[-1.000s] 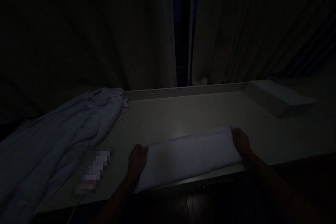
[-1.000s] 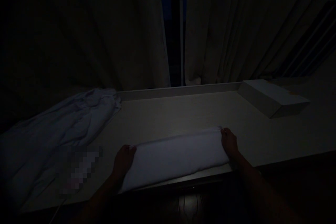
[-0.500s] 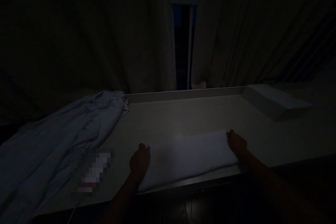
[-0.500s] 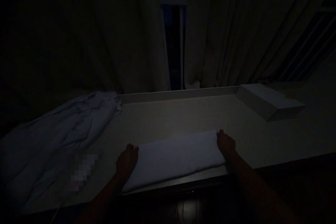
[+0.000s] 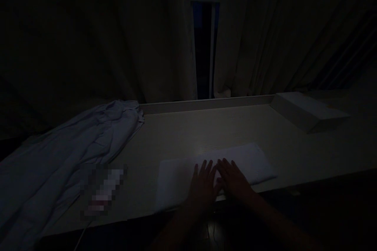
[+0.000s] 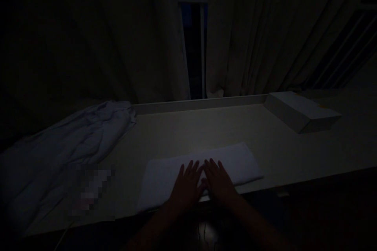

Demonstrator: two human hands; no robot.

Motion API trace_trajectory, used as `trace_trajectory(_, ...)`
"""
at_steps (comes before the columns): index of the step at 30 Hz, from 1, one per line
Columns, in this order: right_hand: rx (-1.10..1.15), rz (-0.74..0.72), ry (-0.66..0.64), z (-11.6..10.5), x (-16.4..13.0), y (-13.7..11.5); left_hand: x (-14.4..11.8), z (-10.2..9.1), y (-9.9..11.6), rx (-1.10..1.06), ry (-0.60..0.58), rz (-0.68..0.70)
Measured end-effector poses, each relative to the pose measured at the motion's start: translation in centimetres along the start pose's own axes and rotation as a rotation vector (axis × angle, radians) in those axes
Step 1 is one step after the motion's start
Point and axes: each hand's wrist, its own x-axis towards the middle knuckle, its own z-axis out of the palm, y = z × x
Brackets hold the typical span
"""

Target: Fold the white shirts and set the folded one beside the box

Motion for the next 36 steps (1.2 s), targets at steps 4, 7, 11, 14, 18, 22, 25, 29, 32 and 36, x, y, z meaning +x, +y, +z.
trace_trajectory(4,0.015,0.152,-0.105,-0.1,0.0,4.4,0.0,1.4,-3.0,0.076,-0.040,-0.176)
trace_trajectory(7,0.004,0.233,-0.119,-0.6,-0.6,9.3,-1.4,0.6,-7.5,0.124,-0.056,-0.261)
trace_trajectory(11,-0.016,0.349,-0.133,0.0,-2.0,14.5,-3.5,-0.7,-13.0,0.174,-0.090,-0.318)
trace_trajectory(14,-0.012,0.366,-0.139,0.5,-2.4,16.7,-4.2,-0.8,-15.4,0.183,-0.095,-0.313)
trace_trajectory(18,-0.066,0.365,-0.082,-0.3,-2.3,17.0,-4.3,-1.0,-16.0,0.214,-0.021,-0.308)
trace_trajectory(22,-0.112,0.212,-0.003,-2.5,-4.2,15.1,-6.2,-2.8,-15.3,0.245,0.083,-0.147)
trace_trajectory(25,-0.034,0.026,-0.125,-4.1,-7.6,13.6,-9.4,-4.3,-14.2,0.156,-0.048,0.154)
trace_trajectory(29,0.062,0.077,-0.278,-5.4,-10.8,13.1,-13.2,-4.6,-12.9,0.050,-0.185,0.171)
trace_trajectory(32,0.100,0.110,-0.317,-5.8,-11.4,13.2,-14.3,-4.1,-13.0,0.034,-0.163,0.140)
trace_trajectory(36,0.107,0.139,-0.302,-5.9,-12.4,12.8,-15.2,-3.7,-13.9,0.018,-0.155,0.132)
